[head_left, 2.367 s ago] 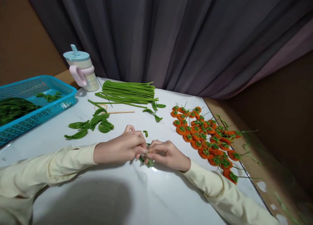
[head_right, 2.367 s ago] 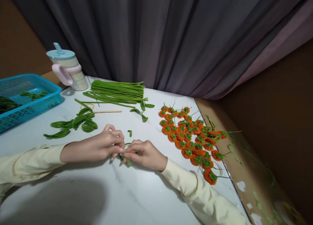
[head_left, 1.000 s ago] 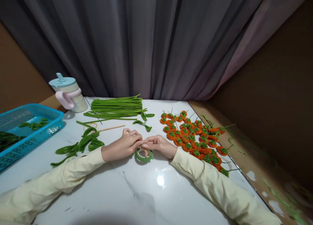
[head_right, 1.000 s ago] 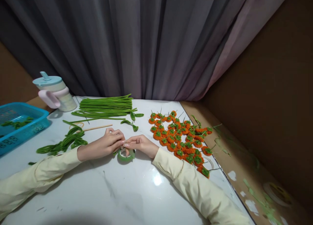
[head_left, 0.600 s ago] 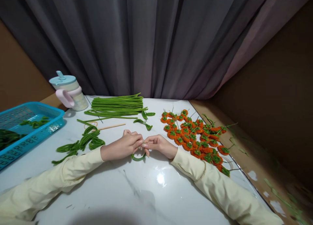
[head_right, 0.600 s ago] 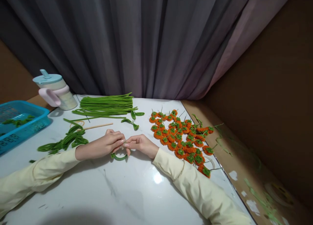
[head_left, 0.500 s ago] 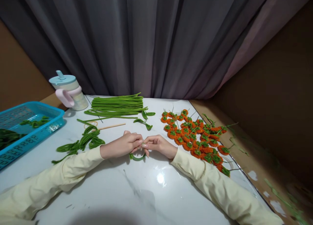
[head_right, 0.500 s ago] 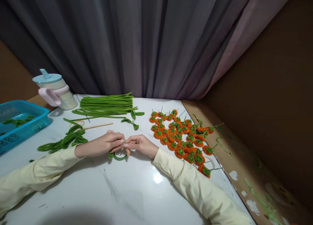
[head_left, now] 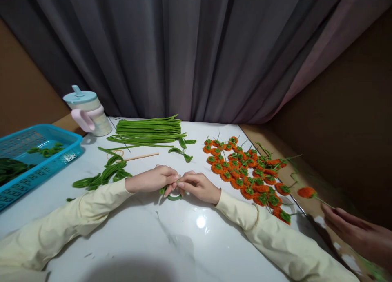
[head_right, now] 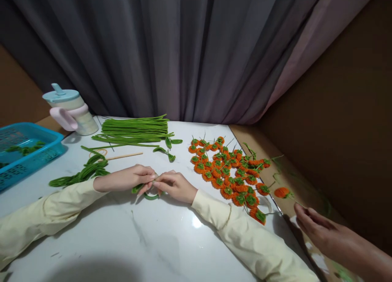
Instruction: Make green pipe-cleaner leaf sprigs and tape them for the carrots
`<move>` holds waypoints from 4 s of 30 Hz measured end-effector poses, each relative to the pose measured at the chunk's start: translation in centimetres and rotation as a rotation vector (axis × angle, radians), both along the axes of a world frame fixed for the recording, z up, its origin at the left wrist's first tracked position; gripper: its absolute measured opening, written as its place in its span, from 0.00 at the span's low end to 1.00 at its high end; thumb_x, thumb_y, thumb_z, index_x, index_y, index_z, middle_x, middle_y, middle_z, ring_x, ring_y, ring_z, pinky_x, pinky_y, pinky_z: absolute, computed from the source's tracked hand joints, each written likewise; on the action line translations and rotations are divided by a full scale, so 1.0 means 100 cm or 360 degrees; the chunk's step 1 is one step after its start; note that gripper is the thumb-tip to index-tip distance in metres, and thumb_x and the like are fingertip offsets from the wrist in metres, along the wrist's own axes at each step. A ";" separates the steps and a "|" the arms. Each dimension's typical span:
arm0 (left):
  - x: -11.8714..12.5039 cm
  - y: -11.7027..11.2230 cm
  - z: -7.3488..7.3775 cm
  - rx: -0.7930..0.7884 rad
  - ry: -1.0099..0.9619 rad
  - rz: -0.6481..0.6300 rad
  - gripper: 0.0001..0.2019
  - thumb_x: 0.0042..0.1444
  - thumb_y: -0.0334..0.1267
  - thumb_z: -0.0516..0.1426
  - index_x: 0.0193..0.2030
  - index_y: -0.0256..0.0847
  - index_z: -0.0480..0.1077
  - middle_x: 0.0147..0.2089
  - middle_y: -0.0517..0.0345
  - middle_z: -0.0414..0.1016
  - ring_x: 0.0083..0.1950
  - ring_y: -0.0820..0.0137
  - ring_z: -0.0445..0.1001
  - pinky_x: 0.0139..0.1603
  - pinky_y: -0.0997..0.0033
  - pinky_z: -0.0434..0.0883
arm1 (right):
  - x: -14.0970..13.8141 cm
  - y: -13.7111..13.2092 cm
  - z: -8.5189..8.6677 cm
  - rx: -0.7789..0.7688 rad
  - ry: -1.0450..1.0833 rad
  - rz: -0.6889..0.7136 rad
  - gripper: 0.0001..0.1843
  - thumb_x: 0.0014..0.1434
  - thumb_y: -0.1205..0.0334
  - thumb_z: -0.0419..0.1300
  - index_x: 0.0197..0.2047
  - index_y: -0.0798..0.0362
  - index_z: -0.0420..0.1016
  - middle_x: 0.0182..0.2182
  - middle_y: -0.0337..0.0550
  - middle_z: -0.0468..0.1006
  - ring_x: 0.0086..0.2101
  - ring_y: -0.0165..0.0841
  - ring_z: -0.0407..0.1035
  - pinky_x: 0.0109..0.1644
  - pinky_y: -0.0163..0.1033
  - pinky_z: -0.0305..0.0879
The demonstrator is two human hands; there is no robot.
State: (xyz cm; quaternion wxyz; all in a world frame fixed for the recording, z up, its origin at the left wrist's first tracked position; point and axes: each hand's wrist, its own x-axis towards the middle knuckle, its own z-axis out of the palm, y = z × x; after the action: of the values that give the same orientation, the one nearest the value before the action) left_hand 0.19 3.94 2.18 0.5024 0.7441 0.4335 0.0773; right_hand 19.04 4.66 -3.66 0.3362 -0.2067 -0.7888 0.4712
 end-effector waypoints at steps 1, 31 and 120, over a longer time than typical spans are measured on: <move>0.000 0.001 0.000 -0.0041 -0.0017 -0.0013 0.17 0.60 0.45 0.46 0.25 0.38 0.64 0.16 0.63 0.65 0.23 0.73 0.62 0.29 0.75 0.61 | 0.000 0.000 0.000 0.0151 -0.0015 -0.0027 0.21 0.64 0.48 0.51 0.32 0.57 0.73 0.24 0.42 0.75 0.28 0.30 0.67 0.40 0.37 0.61; 0.000 -0.007 0.000 0.1041 0.0360 -0.0662 0.20 0.66 0.35 0.39 0.31 0.36 0.68 0.28 0.58 0.70 0.27 0.73 0.62 0.51 0.61 0.51 | 0.003 0.002 0.002 -0.0942 -0.0002 0.0293 0.18 0.51 0.52 0.66 0.34 0.62 0.78 0.23 0.43 0.77 0.26 0.28 0.68 0.37 0.34 0.64; -0.008 -0.001 -0.004 0.1244 -0.0322 0.0319 0.12 0.63 0.40 0.51 0.37 0.40 0.75 0.39 0.53 0.76 0.50 0.63 0.67 0.50 0.63 0.60 | -0.007 -0.004 0.004 -0.1025 0.0533 -0.0099 0.18 0.52 0.57 0.66 0.33 0.53 0.58 0.23 0.36 0.73 0.24 0.29 0.69 0.32 0.35 0.63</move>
State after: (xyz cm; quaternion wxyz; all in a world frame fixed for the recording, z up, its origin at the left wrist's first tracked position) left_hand -0.59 3.80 1.74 0.2121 0.8215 0.3903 0.3575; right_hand 18.35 4.26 -3.26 0.3926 -0.2459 -0.5272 0.7124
